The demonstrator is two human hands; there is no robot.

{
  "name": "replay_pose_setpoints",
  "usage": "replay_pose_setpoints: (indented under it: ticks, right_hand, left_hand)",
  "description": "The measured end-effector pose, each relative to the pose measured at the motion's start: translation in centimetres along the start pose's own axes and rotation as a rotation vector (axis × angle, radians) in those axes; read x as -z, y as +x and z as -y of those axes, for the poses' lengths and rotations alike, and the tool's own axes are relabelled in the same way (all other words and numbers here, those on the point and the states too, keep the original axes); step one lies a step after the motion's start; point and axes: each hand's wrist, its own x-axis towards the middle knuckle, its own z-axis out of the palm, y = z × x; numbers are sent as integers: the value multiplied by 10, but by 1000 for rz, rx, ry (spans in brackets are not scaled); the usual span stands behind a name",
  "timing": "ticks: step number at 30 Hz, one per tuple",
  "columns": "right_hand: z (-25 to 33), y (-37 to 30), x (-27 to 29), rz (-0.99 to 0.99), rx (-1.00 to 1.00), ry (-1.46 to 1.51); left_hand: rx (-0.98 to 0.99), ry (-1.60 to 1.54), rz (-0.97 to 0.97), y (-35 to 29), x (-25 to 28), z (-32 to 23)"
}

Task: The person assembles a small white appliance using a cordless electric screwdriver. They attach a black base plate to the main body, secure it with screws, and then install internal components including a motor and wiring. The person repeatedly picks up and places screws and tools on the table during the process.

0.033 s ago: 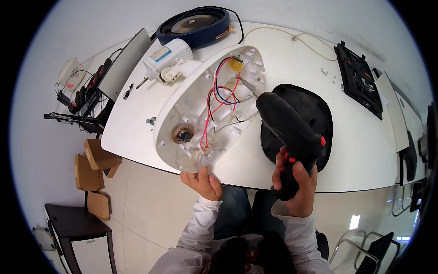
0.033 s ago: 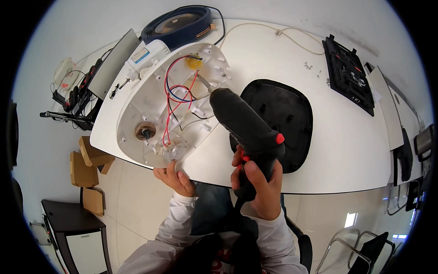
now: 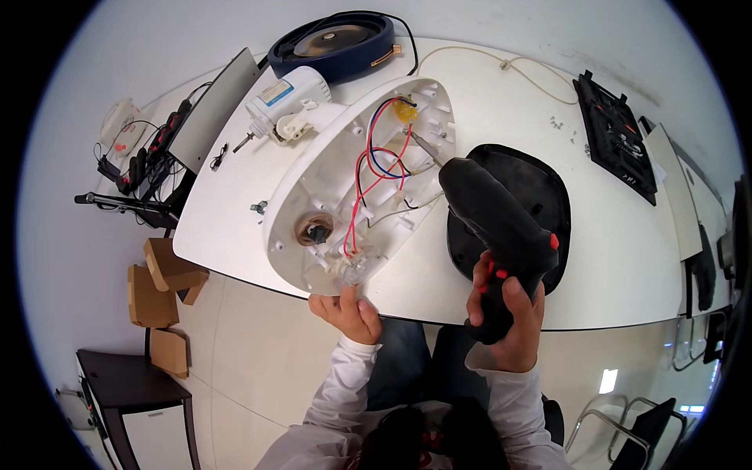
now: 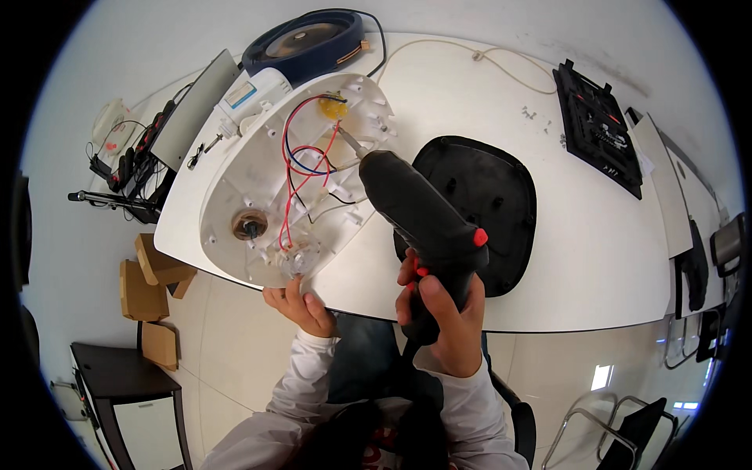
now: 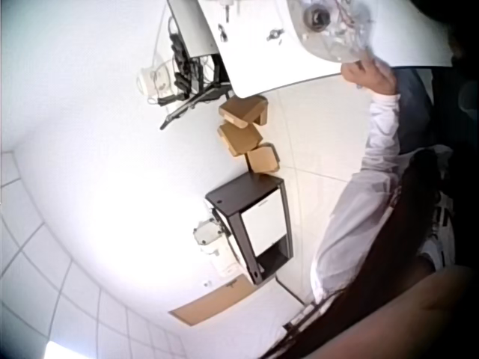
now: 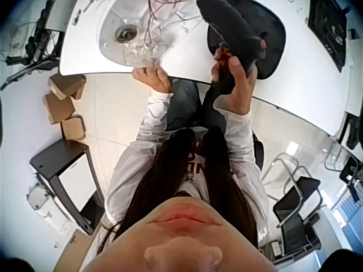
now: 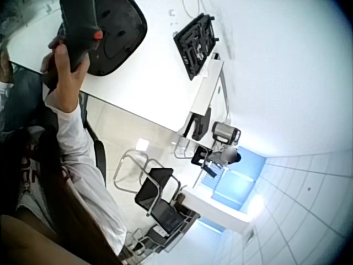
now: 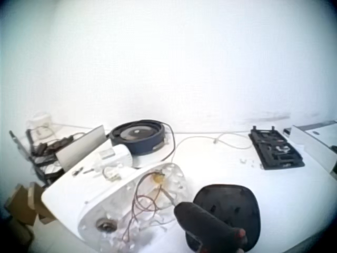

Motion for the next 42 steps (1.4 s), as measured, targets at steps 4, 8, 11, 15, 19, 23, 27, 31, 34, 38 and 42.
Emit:
replay_pose_setpoints:
  ticks: [4, 8, 11, 15, 19, 23, 27, 31, 34, 38, 42]
  right_hand:
    - [-1, 2, -1, -24, 0, -120]
    - [1, 3, -1, -18, -3, -47]
    - [5, 4, 1, -13, -14, 5]
    - [6, 5, 3, 6, -22, 16]
    - [6, 5, 4, 2, -31, 9]
    - [8, 6, -1, -38, -29, -62]
    - [14, 9, 0, -52, -44, -113]
    - [19, 10, 2, -28, -63, -158]
    - [19, 10, 3, -18, -56, -153]
    - [20, 9, 2, -34, -53, -143]
    - [21, 6, -4, 5, -18, -237]
  left_hand:
    - [4, -13, 12, 0, 0, 0]
    - [12, -26, 5, 0, 0, 0]
    - [10, -27, 2, 1, 0, -1]
    - [20, -16, 16, -2, 0, 1]
    - [36, -24, 28, -3, 0, 0]
    - [30, -22, 17, -2, 0, 0]
    - [24, -18, 53, -1, 3, -2]
    - [8, -10, 57, 2, 5, -4]
    - [1, -13, 45, 1, 3, -3]
    - [9, -13, 57, -1, 2, -1]
    - [12, -18, 55, -2, 2, -1]
